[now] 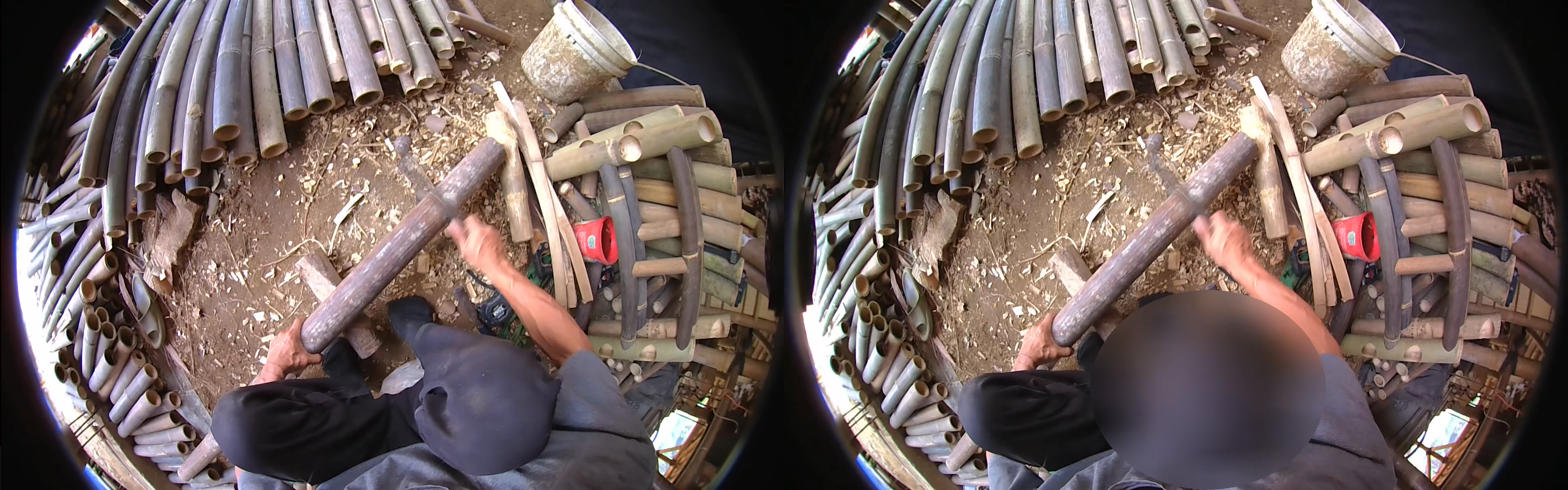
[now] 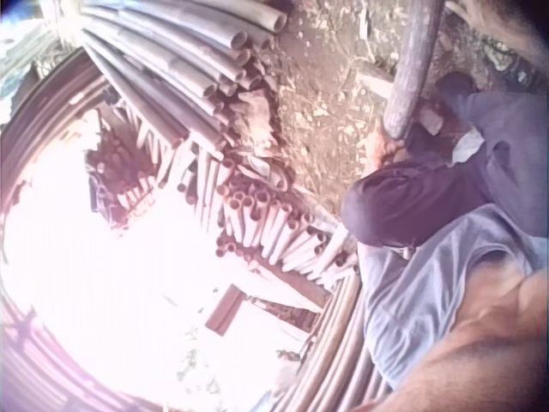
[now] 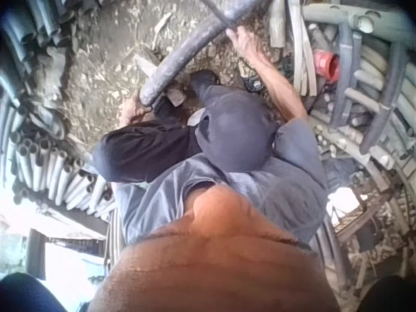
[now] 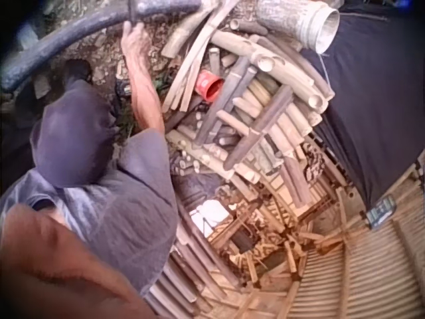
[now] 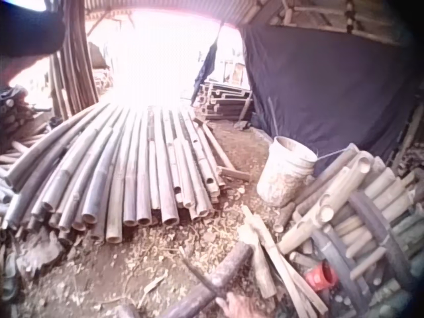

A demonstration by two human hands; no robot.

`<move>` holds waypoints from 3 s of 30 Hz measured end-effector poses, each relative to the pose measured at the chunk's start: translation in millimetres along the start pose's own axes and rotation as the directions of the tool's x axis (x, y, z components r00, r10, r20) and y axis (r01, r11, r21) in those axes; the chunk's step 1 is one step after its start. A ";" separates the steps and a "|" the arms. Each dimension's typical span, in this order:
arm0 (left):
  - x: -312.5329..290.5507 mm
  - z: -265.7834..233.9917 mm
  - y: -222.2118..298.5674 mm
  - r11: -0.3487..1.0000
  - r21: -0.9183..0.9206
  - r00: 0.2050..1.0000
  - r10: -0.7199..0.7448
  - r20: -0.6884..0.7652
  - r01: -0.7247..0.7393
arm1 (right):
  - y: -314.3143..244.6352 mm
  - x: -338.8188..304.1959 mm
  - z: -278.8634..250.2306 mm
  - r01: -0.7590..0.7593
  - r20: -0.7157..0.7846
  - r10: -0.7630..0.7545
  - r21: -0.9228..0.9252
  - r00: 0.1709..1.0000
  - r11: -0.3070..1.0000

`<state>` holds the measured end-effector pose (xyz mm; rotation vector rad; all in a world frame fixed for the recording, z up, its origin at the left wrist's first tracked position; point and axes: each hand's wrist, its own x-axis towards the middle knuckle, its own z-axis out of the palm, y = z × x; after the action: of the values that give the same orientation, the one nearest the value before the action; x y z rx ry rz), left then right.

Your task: The person sits on the ground and uses a knife to split a long bamboo pole into thin strips. They repeatedly shave and separate the bamboo, then set the finished strips aside. Later, they pick up a new bamboo pole and begin splitting it as well.

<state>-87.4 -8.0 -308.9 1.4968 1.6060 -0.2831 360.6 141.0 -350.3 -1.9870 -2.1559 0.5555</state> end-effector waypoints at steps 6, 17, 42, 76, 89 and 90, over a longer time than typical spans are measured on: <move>26.1 0.9 -20.9 0.979 -0.172 0.988 0.125 0.094 -0.107 | 8.3 13.6 -1.0 -0.289 -0.072 0.295 0.083 0.953 0.954; -13.8 44.6 -3.4 0.960 0.279 0.842 0.171 -0.512 -0.026 | -25.9 -10.1 2.5 0.064 0.126 -0.068 0.037 0.990 0.997; 42.7 -4.1 -35.8 0.963 -0.257 0.981 0.126 0.145 -0.086 | -5.2 -5.1 5.8 0.387 -0.040 -0.390 -0.068 0.920 0.920; 32.3 -3.1 -23.3 0.983 -0.182 0.992 0.050 0.112 -0.029 | 14.3 17.0 6.1 0.104 -0.147 -0.099 0.028 0.984 0.994; -6.2 33.6 4.3 0.978 0.201 0.914 0.038 -0.405 0.048 | 1.4 10.6 -25.9 0.393 0.076 -0.386 -0.141 0.919 0.909; -5.7 30.2 7.6 0.979 0.200 0.918 0.036 -0.395 0.048 | -3.8 14.2 -38.6 0.315 0.233 -0.271 -0.180 0.934 0.932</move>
<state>-68.0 -31.0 -319.2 1.7949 1.9489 -0.1573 369.5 161.1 -315.3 -1.7104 -2.6828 0.5161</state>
